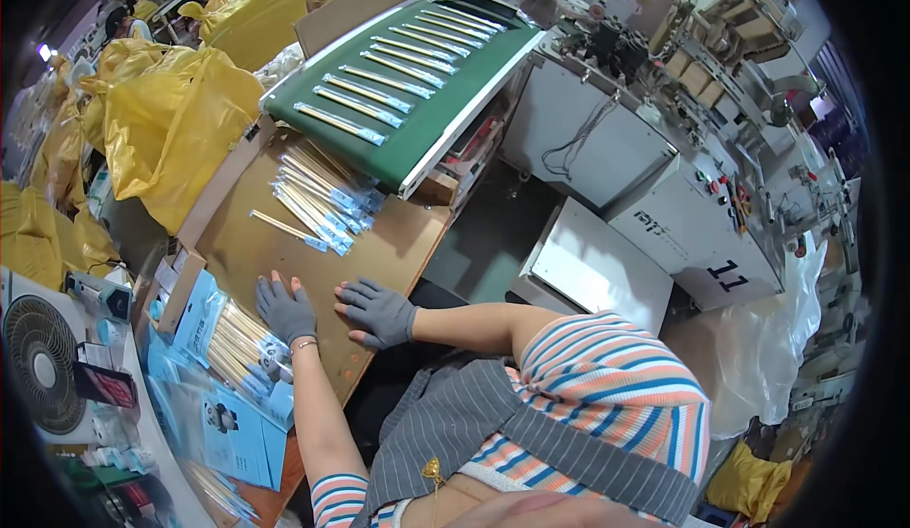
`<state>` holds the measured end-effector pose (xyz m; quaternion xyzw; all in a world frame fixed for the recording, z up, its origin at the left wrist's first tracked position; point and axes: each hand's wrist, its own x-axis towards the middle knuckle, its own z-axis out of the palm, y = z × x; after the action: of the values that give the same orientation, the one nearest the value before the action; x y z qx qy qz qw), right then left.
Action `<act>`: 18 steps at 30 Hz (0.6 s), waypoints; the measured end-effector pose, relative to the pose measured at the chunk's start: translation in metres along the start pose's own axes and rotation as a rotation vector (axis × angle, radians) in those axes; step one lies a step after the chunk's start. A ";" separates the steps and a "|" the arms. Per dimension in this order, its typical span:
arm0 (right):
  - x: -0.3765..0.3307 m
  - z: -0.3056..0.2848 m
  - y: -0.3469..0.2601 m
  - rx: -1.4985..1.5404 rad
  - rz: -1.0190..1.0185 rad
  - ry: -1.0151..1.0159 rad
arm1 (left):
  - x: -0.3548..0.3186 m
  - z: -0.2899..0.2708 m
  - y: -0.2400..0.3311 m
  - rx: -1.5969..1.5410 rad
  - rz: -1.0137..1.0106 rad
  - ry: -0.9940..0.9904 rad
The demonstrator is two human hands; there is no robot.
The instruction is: Packaging bundles of wooden skewers into plastic sleeves and then into a cardboard box.
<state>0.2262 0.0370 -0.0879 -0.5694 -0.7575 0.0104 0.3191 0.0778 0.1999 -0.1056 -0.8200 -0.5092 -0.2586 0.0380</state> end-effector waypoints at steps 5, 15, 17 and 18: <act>-0.001 0.000 -0.001 0.019 0.000 -0.025 | -0.003 0.000 -0.002 0.005 -0.023 -0.007; 0.167 -0.030 0.087 -0.293 0.218 0.291 | 0.010 -0.009 0.006 -0.024 0.002 0.069; 0.183 -0.036 0.142 -0.333 0.415 0.188 | 0.012 -0.008 0.009 -0.102 -0.013 0.054; 0.184 -0.038 0.156 -0.101 0.621 -0.008 | 0.011 -0.009 0.003 -0.097 -0.015 0.063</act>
<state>0.3508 0.2387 -0.0301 -0.7886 -0.5482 0.0721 0.2689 0.0812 0.2047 -0.0921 -0.8086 -0.5006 -0.3087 0.0122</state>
